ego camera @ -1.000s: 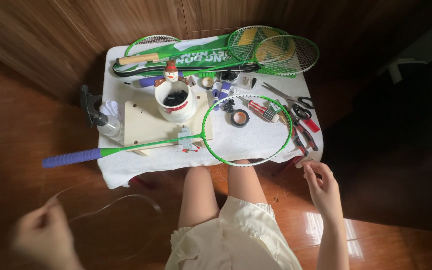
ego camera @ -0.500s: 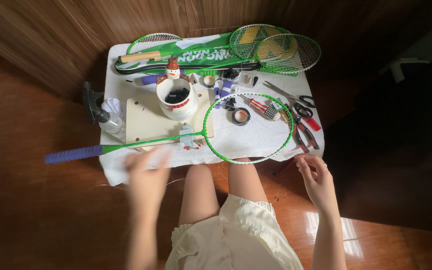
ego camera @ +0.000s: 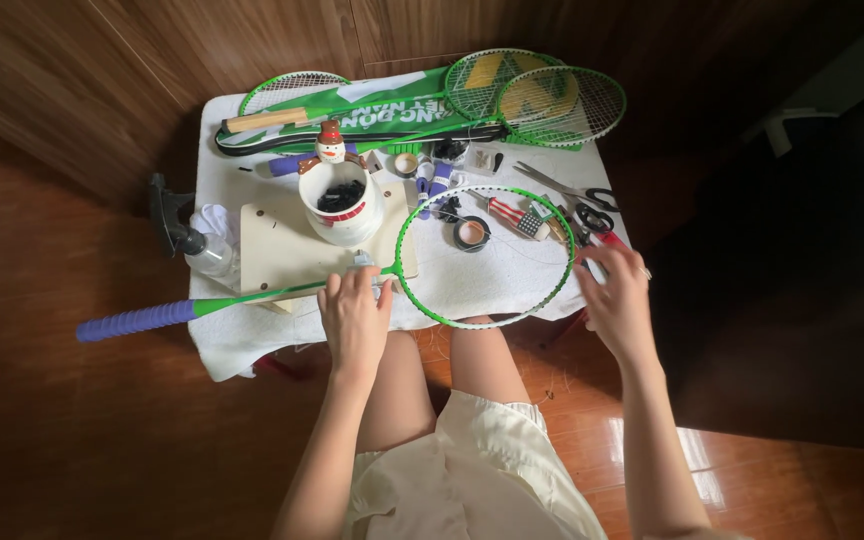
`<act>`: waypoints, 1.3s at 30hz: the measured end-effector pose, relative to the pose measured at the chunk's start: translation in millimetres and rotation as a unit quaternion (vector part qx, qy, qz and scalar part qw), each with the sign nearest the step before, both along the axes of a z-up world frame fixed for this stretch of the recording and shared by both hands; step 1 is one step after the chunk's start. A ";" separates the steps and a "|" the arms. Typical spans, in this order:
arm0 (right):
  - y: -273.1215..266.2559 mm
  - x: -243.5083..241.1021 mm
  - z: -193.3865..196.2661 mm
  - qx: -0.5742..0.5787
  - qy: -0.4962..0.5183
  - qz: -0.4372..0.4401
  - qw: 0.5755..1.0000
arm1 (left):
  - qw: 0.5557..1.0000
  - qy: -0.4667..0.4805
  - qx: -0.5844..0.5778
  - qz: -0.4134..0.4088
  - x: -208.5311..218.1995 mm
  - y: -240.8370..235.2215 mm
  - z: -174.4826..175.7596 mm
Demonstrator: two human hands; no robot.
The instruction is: The person strings a green badminton racket by hand, threading white string through the grommets and pulling it taut. They repeatedly adjust the string path and tension while working over a small table with tools and other rackets nearby.
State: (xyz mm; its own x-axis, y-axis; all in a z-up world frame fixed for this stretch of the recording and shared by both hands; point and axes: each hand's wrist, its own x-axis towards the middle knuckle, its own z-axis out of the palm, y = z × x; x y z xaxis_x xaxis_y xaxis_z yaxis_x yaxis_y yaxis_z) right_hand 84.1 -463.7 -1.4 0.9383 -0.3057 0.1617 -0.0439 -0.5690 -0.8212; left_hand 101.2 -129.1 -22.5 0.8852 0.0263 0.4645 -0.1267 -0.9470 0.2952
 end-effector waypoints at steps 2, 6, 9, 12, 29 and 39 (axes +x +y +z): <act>3.3 19.2 -7.3 -0.257 -0.097 0.037 0.961 | 1.000 -0.006 0.012 -0.014 1.0 0.0 2.4; 0.7 45.5 -16.8 -0.440 -0.142 0.048 0.886 | 0.999 -0.028 0.024 -0.010 2.9 -0.4 3.9; -17.0 68.1 -20.7 -0.284 -0.106 0.025 0.953 | 0.999 -0.025 0.021 -0.005 1.8 0.7 -2.3; -35.6 82.5 -31.1 -0.073 0.008 -0.015 0.997 | 0.999 -0.035 0.027 -0.029 -1.7 3.8 -7.5; -6.9 67.0 -27.2 0.110 0.132 -0.004 0.985 | 0.993 -0.026 -0.113 -0.007 -33.6 47.9 16.7; -9.7 69.0 -34.2 0.114 0.100 -0.003 0.989 | 0.989 -0.052 -0.139 0.013 -36.2 67.7 7.1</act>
